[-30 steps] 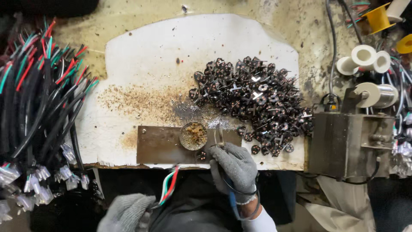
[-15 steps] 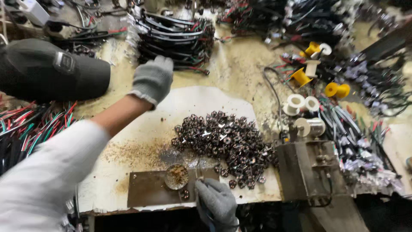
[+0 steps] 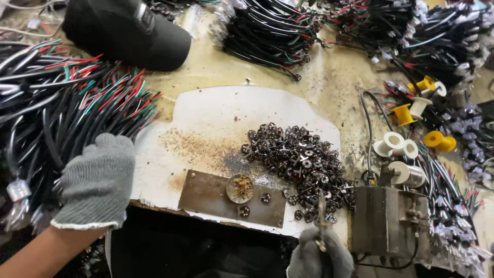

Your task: The person, wearing gloves at a cluttered factory workbench, solders colored wires onto small metal terminal components. They hold a wire against a component in one hand, apply a soldering iron with the other, dip parts into a container of flux, and place finished assemblies on the table, repeating the cycle for many parts.

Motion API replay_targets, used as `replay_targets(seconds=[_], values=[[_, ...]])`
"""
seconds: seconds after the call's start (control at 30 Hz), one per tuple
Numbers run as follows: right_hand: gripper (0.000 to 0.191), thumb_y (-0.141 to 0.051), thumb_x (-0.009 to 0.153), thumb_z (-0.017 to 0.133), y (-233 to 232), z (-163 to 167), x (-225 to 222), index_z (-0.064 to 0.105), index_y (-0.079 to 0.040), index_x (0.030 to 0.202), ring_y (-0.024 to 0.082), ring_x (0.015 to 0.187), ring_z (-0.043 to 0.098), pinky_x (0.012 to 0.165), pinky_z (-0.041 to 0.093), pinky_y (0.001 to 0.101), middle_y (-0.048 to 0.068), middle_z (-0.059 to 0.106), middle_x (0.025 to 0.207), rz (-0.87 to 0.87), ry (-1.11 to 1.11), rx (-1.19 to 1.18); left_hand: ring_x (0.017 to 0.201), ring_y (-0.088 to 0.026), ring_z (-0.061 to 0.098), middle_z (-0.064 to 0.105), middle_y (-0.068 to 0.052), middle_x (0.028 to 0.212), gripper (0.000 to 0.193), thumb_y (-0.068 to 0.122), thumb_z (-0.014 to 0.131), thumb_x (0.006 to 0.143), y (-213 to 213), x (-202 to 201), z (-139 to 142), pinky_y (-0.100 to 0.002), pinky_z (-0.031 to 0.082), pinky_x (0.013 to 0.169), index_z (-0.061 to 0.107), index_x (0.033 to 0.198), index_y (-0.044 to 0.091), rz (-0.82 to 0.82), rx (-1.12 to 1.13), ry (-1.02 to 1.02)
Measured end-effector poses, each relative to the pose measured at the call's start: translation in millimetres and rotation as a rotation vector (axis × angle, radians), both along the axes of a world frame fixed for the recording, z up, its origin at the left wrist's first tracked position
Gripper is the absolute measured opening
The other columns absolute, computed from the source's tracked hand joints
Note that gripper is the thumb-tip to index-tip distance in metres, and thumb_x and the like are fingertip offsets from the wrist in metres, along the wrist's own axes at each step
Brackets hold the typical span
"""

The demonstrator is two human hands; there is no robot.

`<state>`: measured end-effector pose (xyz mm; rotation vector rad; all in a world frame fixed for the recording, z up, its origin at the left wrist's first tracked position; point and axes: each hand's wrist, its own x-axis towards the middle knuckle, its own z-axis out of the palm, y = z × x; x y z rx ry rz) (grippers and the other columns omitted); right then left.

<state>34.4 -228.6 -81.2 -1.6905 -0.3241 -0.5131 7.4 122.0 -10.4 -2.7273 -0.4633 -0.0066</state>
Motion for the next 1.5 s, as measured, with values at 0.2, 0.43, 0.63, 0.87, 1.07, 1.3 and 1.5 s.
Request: replay_targets(seconds=[0.2,0.43,0.63,0.87,1.07,1.3,1.5], values=[[0.035,0.012,0.091,0.061,2.4,-36.2,-11.7,0.062,-0.001,0.124,0.016,0.087,0.070,0.075,0.058,0.0273,0.018,0.071,0.114,0.016,0.000,0.209,0.066,-0.024,0.071,0.062,-0.009,0.081,0.008,0.018,0.059,0.091,-1.5,-1.5,63.8,-0.039,0.055,0.048,0.063,0.093,0.011,-0.046,-0.257,-0.167],[0.028,0.010,0.096,0.066,17.5,-25.4,-3.4,0.069,-0.001,0.121,0.010,0.062,0.062,0.053,0.047,0.0222,0.012,0.070,0.085,0.128,0.118,-0.079,0.067,-0.035,0.067,0.063,-0.016,0.084,0.008,0.010,0.064,0.101,-21.8,-8.5,64.5,-0.042,0.052,0.056,0.065,0.104,0.004,-0.262,-0.546,-0.671],[0.059,-0.007,0.092,0.064,12.7,-5.8,-28.0,0.048,-0.009,0.149,0.012,0.072,0.070,0.055,0.052,0.0197,0.018,0.072,0.127,0.468,0.239,0.408,0.097,-0.022,0.078,0.078,-0.017,0.104,0.033,0.003,0.062,0.091,-117.0,-60.0,21.4,-0.032,0.062,0.082,0.069,0.123,0.000,-0.378,-1.722,-0.440],[0.036,-0.005,0.102,0.066,19.8,-17.4,-61.3,0.056,0.003,0.135,0.020,0.076,0.071,0.068,0.058,0.0326,0.020,0.072,0.085,0.407,0.322,0.293,0.089,-0.024,0.080,0.079,-0.012,0.098,0.027,0.018,0.064,0.093,-166.5,-122.0,-117.5,-0.037,0.064,0.081,0.072,0.115,0.005,0.323,-2.019,-0.451],[0.039,-0.012,0.103,0.059,-0.3,-17.4,-26.6,0.054,-0.004,0.141,0.010,0.051,0.054,0.046,0.041,0.0209,0.010,0.069,0.071,0.294,0.314,0.294,0.105,-0.027,0.066,0.068,-0.005,0.119,0.061,0.060,0.037,0.100,-97.5,-148.8,-186.7,-0.043,0.054,0.086,0.061,0.130,0.012,1.459,-2.128,-1.520],[0.037,0.000,0.100,0.058,11.2,-33.1,-20.6,0.055,-0.006,0.137,0.010,0.051,0.052,0.045,0.040,0.0235,0.011,0.068,0.072,0.196,0.382,0.172,0.108,-0.023,0.064,0.068,-0.007,0.126,0.068,0.063,0.042,0.100,-50.0,-107.7,-196.1,-0.040,0.053,0.090,0.060,0.136,0.009,0.986,-1.589,-2.153],[0.037,0.004,0.099,0.057,1.0,-40.6,-18.9,0.055,-0.008,0.134,0.010,0.052,0.055,0.045,0.042,0.0239,0.012,0.072,0.075,0.237,0.384,0.088,0.103,-0.021,0.065,0.068,-0.008,0.124,0.068,0.062,0.048,0.098,-54.3,-89.1,-171.3,-0.037,0.055,0.087,0.059,0.136,0.006,0.998,-1.440,-2.134]])
